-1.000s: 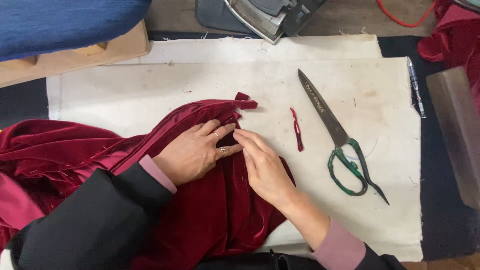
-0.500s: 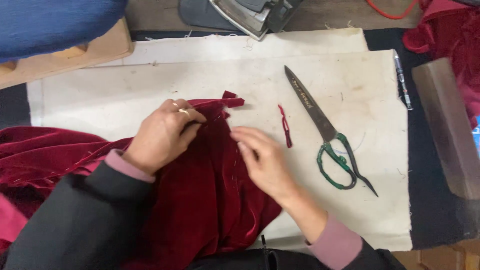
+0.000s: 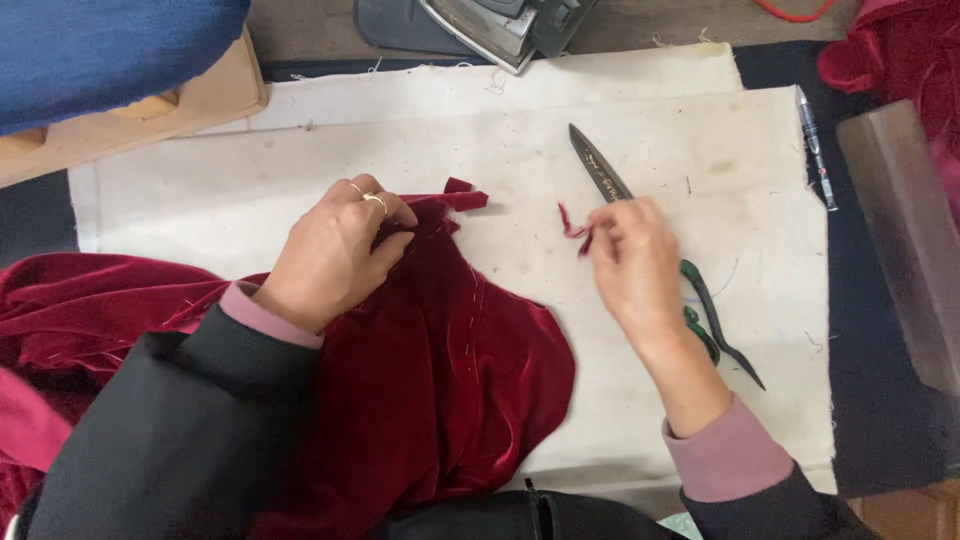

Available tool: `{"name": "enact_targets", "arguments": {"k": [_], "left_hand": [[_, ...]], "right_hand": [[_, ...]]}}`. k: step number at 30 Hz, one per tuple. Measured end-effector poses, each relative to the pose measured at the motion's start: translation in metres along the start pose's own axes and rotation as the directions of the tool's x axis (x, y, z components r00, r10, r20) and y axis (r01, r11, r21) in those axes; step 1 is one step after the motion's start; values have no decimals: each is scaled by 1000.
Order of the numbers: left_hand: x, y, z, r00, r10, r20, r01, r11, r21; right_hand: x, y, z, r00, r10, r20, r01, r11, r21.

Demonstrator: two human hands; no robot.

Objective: Trimming the edges of red velvet fabric using large scissors on a workbench

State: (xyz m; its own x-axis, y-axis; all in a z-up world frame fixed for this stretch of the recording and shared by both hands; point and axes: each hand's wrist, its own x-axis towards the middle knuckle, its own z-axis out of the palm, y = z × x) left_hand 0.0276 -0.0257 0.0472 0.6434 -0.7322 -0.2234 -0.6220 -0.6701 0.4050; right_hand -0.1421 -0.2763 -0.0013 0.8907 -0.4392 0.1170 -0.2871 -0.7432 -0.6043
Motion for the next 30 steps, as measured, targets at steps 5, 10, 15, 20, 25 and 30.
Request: {"name": "enact_targets", "arguments": {"k": [5, 10, 15, 20, 25, 30], "left_hand": [[0, -17, -3, 997, -69, 26, 68, 998, 14], [10, -27, 0, 992, -126, 24, 126, 992, -19], [20, -25, 6, 986, -165, 39, 167, 985, -52], [28, -24, 15, 982, -165, 94, 169, 985, -40], [35, -30, 23, 979, -145, 145, 158, 984, -84], [37, -28, 21, 972, -174, 161, 190, 978, -89]], "right_hand": [[2, -18, -26, 999, 34, -30, -27, 981, 194], [-4, -20, -20, 997, 65, 48, -76, 961, 266], [-1, -14, -19, 996, 87, 34, -93, 942, 322], [7, -28, -36, 992, 119, 51, -129, 939, 318], [3, -21, -34, 996, 92, 22, -95, 964, 250], [-5, -13, -32, 995, 85, 46, -94, 959, 267]]}}
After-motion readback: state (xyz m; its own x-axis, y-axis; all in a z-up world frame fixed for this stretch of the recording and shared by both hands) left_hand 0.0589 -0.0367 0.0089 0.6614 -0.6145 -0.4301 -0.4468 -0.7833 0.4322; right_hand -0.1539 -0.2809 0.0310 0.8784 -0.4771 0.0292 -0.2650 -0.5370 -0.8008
